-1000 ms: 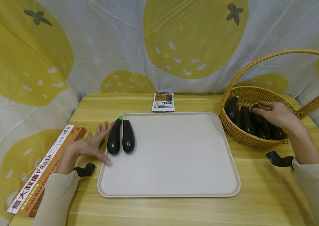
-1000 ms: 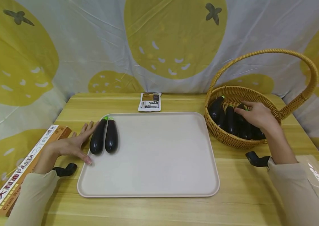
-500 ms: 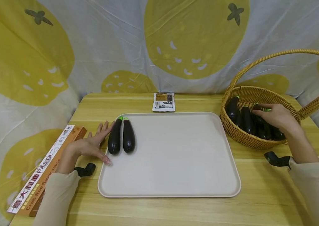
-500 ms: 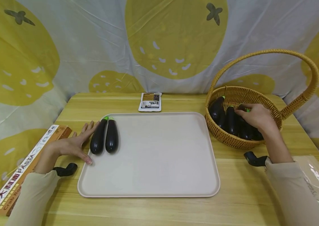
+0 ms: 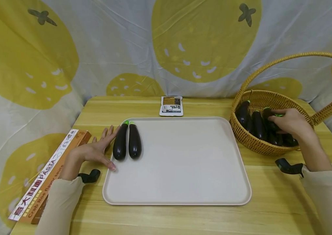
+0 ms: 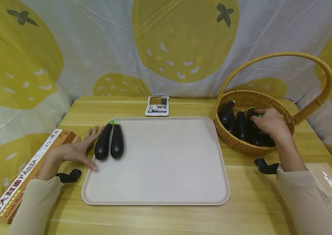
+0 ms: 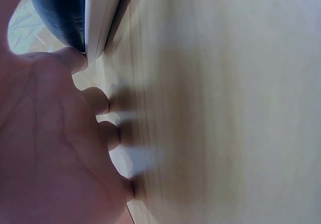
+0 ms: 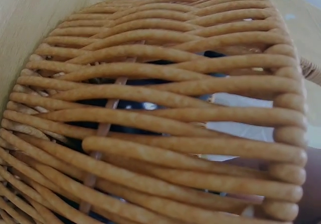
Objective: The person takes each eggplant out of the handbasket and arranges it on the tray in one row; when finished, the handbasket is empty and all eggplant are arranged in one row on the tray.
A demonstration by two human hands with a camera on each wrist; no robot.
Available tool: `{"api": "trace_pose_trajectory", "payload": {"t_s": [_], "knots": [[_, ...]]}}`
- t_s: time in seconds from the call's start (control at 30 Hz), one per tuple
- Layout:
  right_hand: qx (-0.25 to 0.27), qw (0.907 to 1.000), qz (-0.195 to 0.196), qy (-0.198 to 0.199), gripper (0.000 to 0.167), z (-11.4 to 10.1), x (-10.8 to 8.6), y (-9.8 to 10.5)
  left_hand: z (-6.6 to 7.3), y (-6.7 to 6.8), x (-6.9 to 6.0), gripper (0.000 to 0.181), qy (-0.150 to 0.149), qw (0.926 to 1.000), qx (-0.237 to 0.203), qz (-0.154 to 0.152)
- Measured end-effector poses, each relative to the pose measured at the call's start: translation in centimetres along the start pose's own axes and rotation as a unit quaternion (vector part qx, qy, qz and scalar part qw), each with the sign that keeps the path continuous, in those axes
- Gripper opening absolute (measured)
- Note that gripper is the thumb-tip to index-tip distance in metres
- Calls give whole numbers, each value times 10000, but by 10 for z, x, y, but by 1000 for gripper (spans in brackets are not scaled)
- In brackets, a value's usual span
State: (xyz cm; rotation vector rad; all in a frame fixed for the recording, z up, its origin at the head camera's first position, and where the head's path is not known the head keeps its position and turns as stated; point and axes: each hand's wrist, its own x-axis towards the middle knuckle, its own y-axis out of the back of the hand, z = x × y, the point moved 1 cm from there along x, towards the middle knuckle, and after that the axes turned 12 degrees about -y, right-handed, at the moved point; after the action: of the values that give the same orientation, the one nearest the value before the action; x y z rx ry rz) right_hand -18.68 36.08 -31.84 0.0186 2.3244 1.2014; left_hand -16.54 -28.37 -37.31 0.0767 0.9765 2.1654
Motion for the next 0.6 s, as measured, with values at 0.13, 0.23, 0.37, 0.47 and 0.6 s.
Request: {"api": "trace_pose_trajectory", "payload": {"t_s": [0.13, 0.23, 0.37, 0.47, 0.6], "knots": [[19, 10000, 7, 20, 66, 0, -2, 1, 0, 0, 0, 153, 15, 10000, 7, 6], [16, 10000, -8, 61, 65, 1, -4, 2, 0, 0, 0, 154, 30, 10000, 18, 6], [-186, 9997, 62, 153, 66, 3, -9, 5, 1, 0, 0, 154, 39, 10000, 23, 7], [-341, 9991, 128, 229, 67, 3, -14, 8, 1, 0, 0, 153, 35, 10000, 15, 2], [-517, 9979, 82, 386, 68, 1, -26, 12, 1, 0, -1, 152, 35, 10000, 15, -6]]}}
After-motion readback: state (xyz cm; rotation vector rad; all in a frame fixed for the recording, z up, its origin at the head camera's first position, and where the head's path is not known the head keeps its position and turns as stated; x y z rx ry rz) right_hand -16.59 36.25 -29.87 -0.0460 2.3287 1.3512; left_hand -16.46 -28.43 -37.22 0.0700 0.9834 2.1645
